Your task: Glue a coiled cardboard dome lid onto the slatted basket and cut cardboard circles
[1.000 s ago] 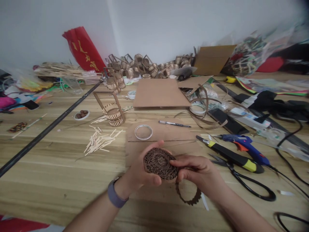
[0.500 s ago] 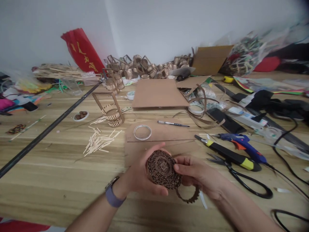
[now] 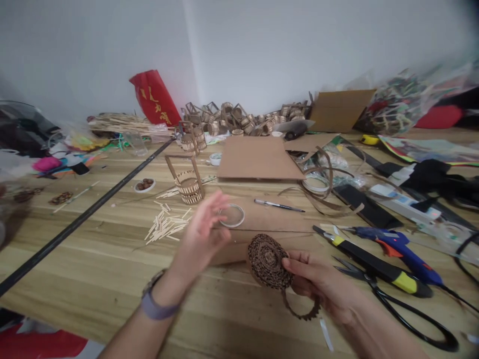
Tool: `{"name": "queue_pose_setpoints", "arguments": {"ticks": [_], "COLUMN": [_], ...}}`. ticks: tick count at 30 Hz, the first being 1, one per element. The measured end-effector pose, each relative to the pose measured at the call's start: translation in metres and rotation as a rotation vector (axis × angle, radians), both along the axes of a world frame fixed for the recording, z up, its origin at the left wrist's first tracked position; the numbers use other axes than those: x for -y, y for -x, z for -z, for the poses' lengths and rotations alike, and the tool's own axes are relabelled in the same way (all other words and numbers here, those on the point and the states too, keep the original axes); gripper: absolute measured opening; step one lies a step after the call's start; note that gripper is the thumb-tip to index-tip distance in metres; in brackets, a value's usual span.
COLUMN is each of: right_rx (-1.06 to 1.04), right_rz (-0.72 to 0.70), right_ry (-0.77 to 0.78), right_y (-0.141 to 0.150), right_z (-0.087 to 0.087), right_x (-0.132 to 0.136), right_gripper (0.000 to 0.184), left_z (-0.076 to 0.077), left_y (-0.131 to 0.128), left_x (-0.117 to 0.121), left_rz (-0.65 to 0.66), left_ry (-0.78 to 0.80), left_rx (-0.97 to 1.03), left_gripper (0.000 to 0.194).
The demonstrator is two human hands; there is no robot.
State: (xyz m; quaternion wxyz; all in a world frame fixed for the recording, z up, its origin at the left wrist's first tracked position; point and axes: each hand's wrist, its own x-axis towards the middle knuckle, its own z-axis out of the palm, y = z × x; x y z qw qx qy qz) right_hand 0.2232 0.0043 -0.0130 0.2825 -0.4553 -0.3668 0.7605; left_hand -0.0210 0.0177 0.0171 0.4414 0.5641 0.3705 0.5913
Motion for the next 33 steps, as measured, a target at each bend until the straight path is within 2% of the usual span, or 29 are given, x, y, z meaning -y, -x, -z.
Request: {"name": "queue_pose_setpoints", "arguments": {"ticks": [2,3,5,7,9,13,16,19,23,24,27,33], "right_rx": [-0.001,0.000,0.004,0.020,0.049,0.068,0.054,0.043,0.030,0.035,0.047,0.066], "right_rz": [0.007,0.011,0.019,0.028,0.038,0.045,0.077,0.122,0.140,0.151,0.174,0.125], "right_ry": [-0.012,-0.015,-0.028,-0.058,-0.102,-0.153,-0.190,-0.224,-0.276,-0.288,-0.305,-0.284], "right_y": [0.000,0.000,0.000,0.000,-0.002,-0.008,-0.013,-0.019,-0.029,-0.031,-0.035,-0.037], "right_z": [0.001,0.001,0.002,0.002,0.003,0.005,0.002,-0.005,-0.018,-0.020,-0.025,-0.032], "right_x": [-0.001,-0.001,-0.002,-0.004,-0.007,-0.014,-0.017,-0.017,-0.014,-0.013,-0.008,0.008], "right_gripper": [0.057,0.057,0.056,0.056,0.055,0.055,0.056,0.056,0.045,0.043,0.041,0.047], "left_z": [-0.022,-0.031,-0.045,-0.054,-0.062,-0.078,-0.094,-0.116,-0.143,-0.147,-0.149,-0.128], "left_y": [0.017,0.027,0.045,0.060,0.070,0.072,0.067,0.061,0.049,0.045,0.031,-0.005], "left_x": [-0.023,-0.038,-0.070,-0.099,-0.121,-0.134,-0.123,-0.103,-0.068,-0.059,-0.030,0.038], "left_rz": [-0.287,-0.381,-0.474,-0.487,-0.475,-0.431,-0.442,-0.427,-0.301,-0.257,-0.100,0.139], "left_ry": [-0.005,-0.020,0.024,0.113,0.187,0.292,0.296,0.275,0.266,0.276,0.318,0.446], "left_rx": [0.085,0.171,0.375,0.477,0.498,0.442,0.401,0.326,0.178,0.147,0.077,0.123], "left_gripper": [0.040,0.029,0.024,0.027,0.025,0.011,0.012,0.008,0.005,0.010,0.021,0.026]}}
